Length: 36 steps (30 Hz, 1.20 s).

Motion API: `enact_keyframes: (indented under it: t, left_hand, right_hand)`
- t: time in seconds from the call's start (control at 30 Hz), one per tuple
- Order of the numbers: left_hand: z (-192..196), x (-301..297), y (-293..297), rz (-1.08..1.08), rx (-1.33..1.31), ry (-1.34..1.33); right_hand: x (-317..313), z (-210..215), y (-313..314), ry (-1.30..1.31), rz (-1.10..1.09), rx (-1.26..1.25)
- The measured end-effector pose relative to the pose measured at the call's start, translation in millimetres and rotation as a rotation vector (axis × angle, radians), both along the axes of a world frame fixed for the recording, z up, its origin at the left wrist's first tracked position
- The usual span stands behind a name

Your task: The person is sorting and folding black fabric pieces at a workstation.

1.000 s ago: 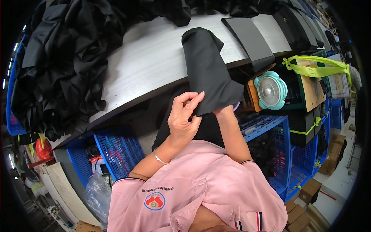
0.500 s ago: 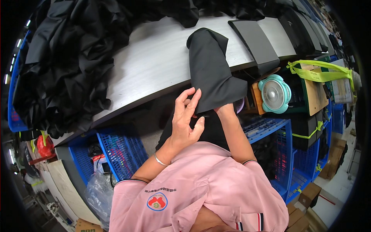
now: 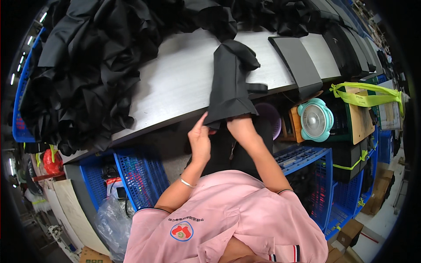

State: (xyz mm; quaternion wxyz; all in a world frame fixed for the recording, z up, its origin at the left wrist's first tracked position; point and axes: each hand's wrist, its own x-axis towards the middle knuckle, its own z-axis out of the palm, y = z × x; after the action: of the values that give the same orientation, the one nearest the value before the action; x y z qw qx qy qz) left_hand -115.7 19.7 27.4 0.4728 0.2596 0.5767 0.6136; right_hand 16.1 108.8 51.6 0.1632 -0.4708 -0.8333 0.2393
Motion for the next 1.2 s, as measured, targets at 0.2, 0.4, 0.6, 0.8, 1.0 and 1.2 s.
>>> enact_keyframes:
  t: [0.2,0.4,0.6,0.8,1.0,1.2]
  left_hand:
    - [-15,18,11,-0.051,-0.02,-0.352]
    - [11,29,29,-0.02,-0.001,-0.553]
    - [-30,30,28,-0.138,-0.089,-0.584]
    - [-18,21,11,-0.052,0.008,-0.16]
    - [14,-23,36,0.201,0.147,0.871]
    - [18,-21,-15,-0.008,0.048,0.212]
  right_hand:
    - [-21,-6,-9,-0.207,-0.146,0.096]
    - [-30,-20,-13,0.122,-0.117,0.742]
    - [-47,14,9,-0.387,0.025,-0.303]
    - [-33,-13,15,-0.222,0.046,0.02]
    - [-43,-40,-8,-0.177,0.032,0.286]
    - [-17,-58,12,0.082,0.123,0.534]
